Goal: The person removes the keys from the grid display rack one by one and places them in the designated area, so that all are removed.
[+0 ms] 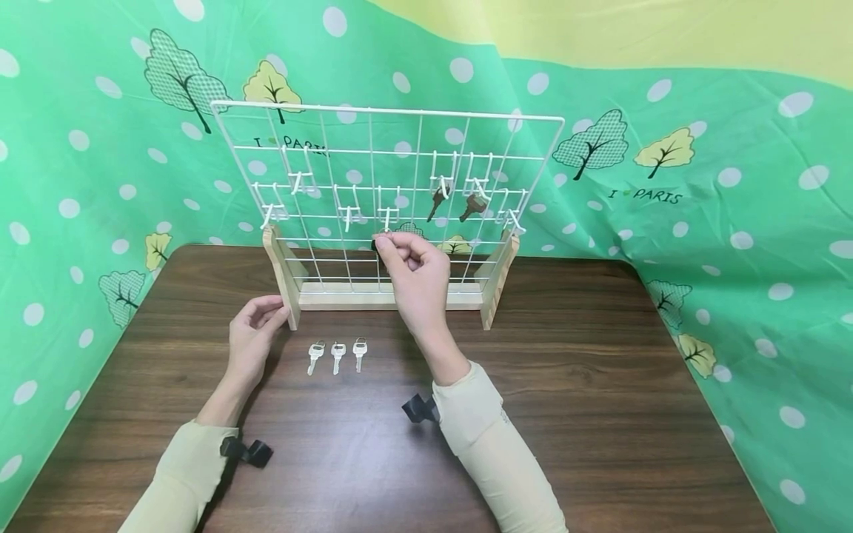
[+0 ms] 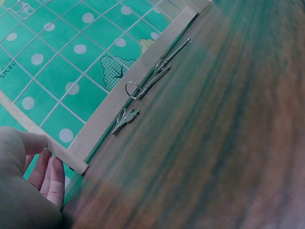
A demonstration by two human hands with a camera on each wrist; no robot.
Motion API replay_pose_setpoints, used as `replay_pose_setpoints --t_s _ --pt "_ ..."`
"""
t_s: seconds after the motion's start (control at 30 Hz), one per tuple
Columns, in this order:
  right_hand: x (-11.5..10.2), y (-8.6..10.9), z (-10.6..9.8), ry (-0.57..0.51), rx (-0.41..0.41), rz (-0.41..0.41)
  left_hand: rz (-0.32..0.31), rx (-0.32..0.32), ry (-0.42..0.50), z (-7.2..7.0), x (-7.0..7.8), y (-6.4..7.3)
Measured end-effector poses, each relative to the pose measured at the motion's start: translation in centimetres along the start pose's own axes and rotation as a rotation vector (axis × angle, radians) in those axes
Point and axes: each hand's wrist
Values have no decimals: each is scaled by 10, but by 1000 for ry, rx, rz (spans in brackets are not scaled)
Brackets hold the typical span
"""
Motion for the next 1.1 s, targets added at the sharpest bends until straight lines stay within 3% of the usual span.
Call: replay_pose_setpoints --t_s 0.53,1.1 --pt "2 10 -7 38 -28 -28 8 -4 8 1 1 -1" --pt "17 23 -25 17 -62 98 6 -2 3 -1 -2 0"
Point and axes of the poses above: each hand's wrist, its own y-axis away from the middle knuckle, its own z-axis out of the palm, x = y × z, and after that the axes turned 1 degree about -z, right-handed
